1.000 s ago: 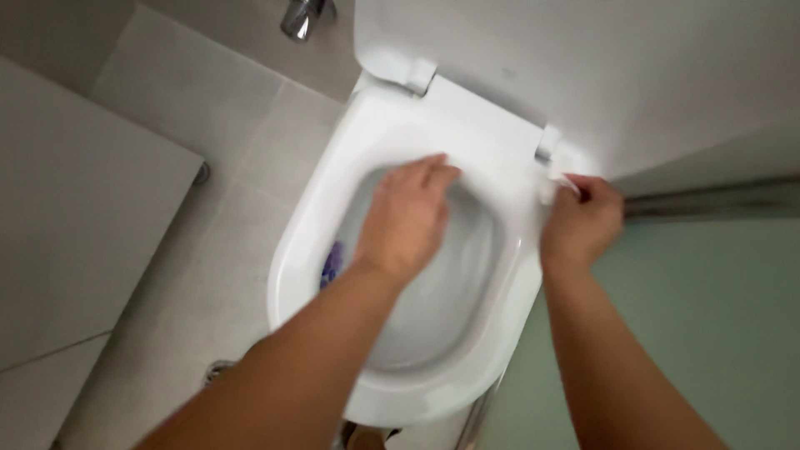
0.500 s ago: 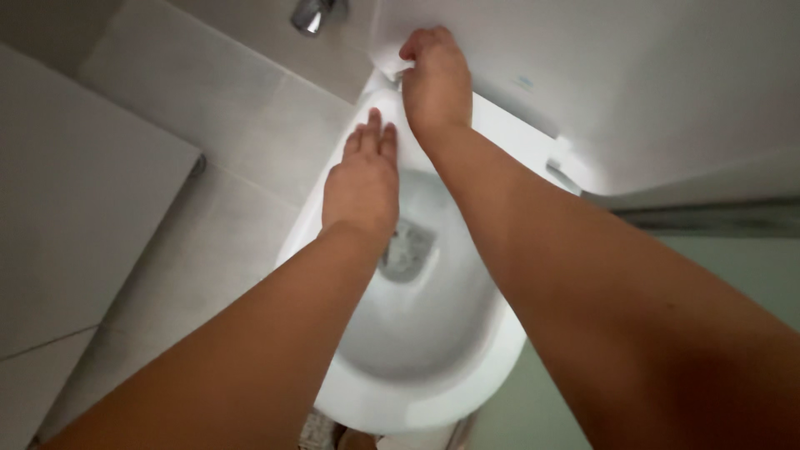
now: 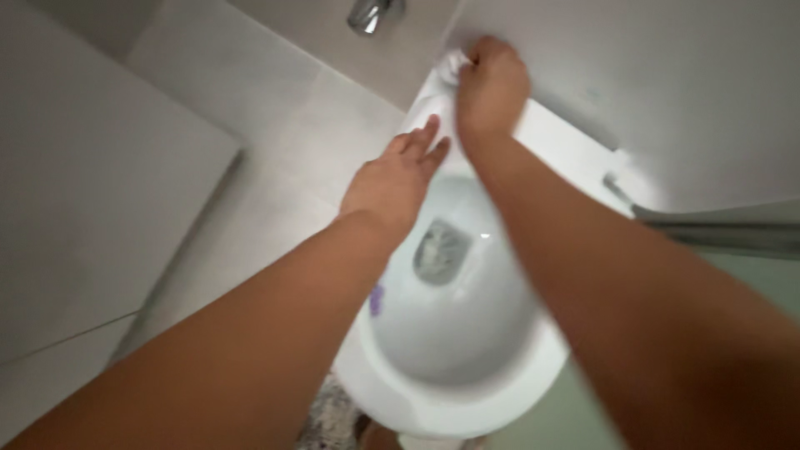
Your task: The person wipes the toilet seat, lid, and rim using a white paper towel. They lift the lid to clean the underside and the rim, then close the lid and continue wiping the top surface.
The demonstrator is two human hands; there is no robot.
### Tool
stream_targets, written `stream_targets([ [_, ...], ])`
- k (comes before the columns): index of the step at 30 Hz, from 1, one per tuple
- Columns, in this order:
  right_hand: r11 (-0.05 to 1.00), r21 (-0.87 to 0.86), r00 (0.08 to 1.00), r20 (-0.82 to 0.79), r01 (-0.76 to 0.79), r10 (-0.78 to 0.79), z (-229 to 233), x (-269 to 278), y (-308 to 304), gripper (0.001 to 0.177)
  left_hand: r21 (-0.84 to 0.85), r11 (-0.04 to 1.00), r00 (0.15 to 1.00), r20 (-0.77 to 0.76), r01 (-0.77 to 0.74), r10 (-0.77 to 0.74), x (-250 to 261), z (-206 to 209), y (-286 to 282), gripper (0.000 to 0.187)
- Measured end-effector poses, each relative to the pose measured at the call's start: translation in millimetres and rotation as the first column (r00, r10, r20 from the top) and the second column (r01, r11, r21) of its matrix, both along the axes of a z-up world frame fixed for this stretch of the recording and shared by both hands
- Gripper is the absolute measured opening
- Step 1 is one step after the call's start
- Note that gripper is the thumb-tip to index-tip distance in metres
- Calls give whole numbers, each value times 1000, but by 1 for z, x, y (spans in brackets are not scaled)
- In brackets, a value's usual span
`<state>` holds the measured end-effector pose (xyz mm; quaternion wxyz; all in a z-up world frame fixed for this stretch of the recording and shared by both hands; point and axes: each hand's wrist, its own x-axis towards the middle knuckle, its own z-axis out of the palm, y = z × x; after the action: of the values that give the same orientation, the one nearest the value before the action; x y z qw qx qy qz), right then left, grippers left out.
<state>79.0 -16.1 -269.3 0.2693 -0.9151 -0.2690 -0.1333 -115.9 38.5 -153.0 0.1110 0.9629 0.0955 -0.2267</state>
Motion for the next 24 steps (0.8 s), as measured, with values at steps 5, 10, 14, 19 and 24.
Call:
stream_targets([
  [5,662,517,623,-777,543,96,-25,28,36,8,31,999,999,-44,29,-28,2,0,2,101],
  [10,295,601,541,-799,743,264,-8,8,39,9,28,999,1000,-18,20,-19,6,-7,0,102],
  [14,949,301,980,-196,96,-37,22,-22,22,12,-4,1000,1000,9,5,-5,3,-10,5,99],
  [19,911,-200,908,147,-360,392,54,-16,-10,14,54,997,998,-32,51,-49,4,-10,1,105],
  [24,802,-466,880,95,-374,465,71,-2,-26,18,7,1000,1000,9,4,-4,7,-7,-3,98],
])
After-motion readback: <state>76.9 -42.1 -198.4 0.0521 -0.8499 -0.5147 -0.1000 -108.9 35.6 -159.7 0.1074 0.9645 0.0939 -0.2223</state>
